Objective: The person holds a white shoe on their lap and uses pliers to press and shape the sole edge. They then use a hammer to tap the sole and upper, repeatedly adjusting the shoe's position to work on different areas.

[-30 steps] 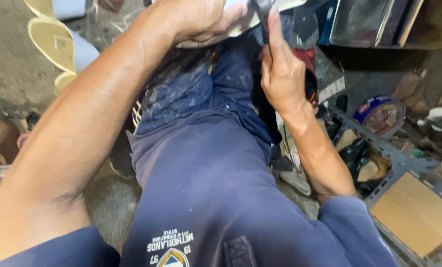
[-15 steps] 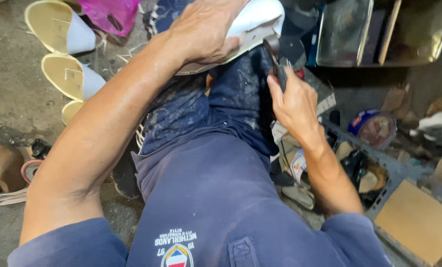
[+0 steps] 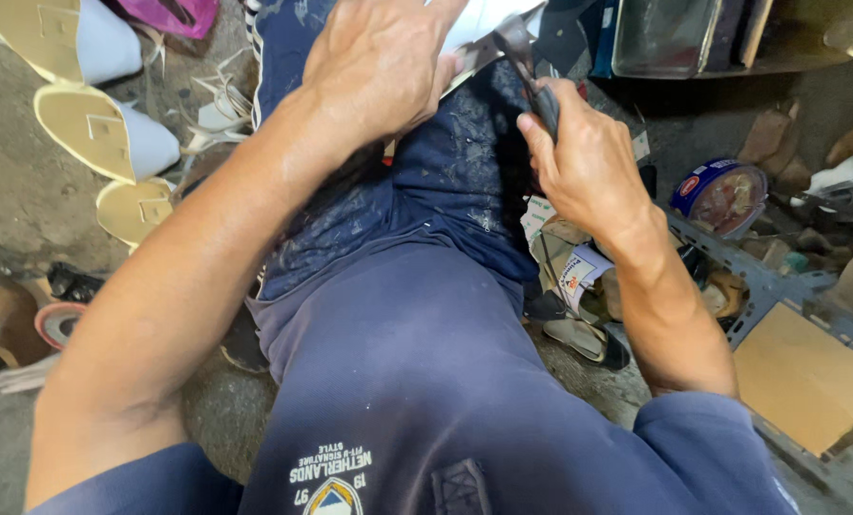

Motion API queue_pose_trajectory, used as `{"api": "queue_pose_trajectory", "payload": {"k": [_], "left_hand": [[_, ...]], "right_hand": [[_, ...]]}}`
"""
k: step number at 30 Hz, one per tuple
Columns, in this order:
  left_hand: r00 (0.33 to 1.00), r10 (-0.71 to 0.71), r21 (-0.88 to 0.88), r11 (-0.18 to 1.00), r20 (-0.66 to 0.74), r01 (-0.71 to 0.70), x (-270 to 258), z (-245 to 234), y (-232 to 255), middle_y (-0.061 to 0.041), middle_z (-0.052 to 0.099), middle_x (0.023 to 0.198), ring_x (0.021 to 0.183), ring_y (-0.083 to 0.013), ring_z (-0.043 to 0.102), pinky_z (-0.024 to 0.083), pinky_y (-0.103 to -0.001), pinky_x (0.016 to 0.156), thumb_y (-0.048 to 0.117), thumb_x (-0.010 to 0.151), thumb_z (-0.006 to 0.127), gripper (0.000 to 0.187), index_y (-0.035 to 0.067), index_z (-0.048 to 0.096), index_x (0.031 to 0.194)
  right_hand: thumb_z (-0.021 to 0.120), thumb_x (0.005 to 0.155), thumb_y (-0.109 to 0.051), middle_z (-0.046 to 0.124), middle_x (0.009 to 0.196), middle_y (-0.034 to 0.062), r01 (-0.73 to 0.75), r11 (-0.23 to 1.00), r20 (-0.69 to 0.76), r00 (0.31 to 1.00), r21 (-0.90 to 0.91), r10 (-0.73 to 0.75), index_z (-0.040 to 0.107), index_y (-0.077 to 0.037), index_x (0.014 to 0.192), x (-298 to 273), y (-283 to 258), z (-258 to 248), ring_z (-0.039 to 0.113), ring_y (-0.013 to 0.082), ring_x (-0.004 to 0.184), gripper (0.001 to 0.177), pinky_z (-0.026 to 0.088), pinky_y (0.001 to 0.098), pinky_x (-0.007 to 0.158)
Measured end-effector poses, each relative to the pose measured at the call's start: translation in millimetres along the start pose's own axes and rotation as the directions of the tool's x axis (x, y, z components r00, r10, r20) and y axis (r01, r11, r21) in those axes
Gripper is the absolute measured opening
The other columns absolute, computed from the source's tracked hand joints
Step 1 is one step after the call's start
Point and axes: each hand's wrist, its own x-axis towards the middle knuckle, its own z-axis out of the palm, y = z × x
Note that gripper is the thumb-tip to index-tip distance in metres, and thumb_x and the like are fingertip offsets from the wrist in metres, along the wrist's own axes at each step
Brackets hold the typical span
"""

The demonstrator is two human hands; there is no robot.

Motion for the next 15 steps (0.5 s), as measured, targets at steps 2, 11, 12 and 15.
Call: {"api": "queue_pose_trajectory", "payload": {"k": [2,11,12,15], "left_hand": [[1.000,0.005,0.018,1.000,0.008,-0.005,2,1,-6,-0.025,0.071,0.104,0.092,-0.0483,0.066,0.051,-0.058,0.070,0.033,0.089,0.076,0.050,0.010,0.058,0.130],[1.000,-0.013,0.112,0.994,-0.021,0.015,3,1,11,-0.018,0.058,0.134,0.117,-0.0402,0.057,0.041,-0.053,0.098,0.031,0.089,0.077,0.066,0.013,0.049,0.146],[1.000,-0.015,0.110,0.994,-0.013,0.016,0,-2,17,-0.018,0.058,0.134,0.117,-0.0402,0.057,0.041,-0.053,0.098,0.031,0.089,0.077,0.066,0.013,0.049,0.146],[0.999,-0.007,0.335,0.942,-0.035,0.018,-2,-9,29,-0.009,0.059,0.135,0.115,-0.0295,0.058,0.048,-0.042,0.089,0.035,0.094,0.074,0.065,0.017,0.045,0.150]], "right_hand": [[0.055,0.110,-0.019,0.069,0.114,0.0237,0.096,0.995,-0.091,0.991,-0.024,-0.098,0.049,-0.005,0.135,0,0,0,0.065,0.0534,0.084,0.029,0.047,0.0602,0.060],[0.052,0.100,-0.009,0.066,0.135,0.0242,0.053,0.998,-0.081,0.995,-0.021,-0.055,0.046,-0.001,0.150,2,3,-1,0.064,0.0472,0.114,0.051,0.051,0.0591,0.080],[0.052,0.100,-0.009,0.066,0.135,0.0242,0.051,0.999,-0.075,0.996,-0.015,-0.052,0.046,-0.001,0.150,0,0,-4,0.064,0.0472,0.114,0.051,0.051,0.0591,0.080],[0.056,0.102,-0.007,0.069,0.113,0.0250,0.094,0.989,-0.054,0.993,-0.111,-0.100,0.051,0.007,0.143,-2,-4,-12,0.069,0.0466,0.094,0.044,0.053,0.0581,0.071]]}}
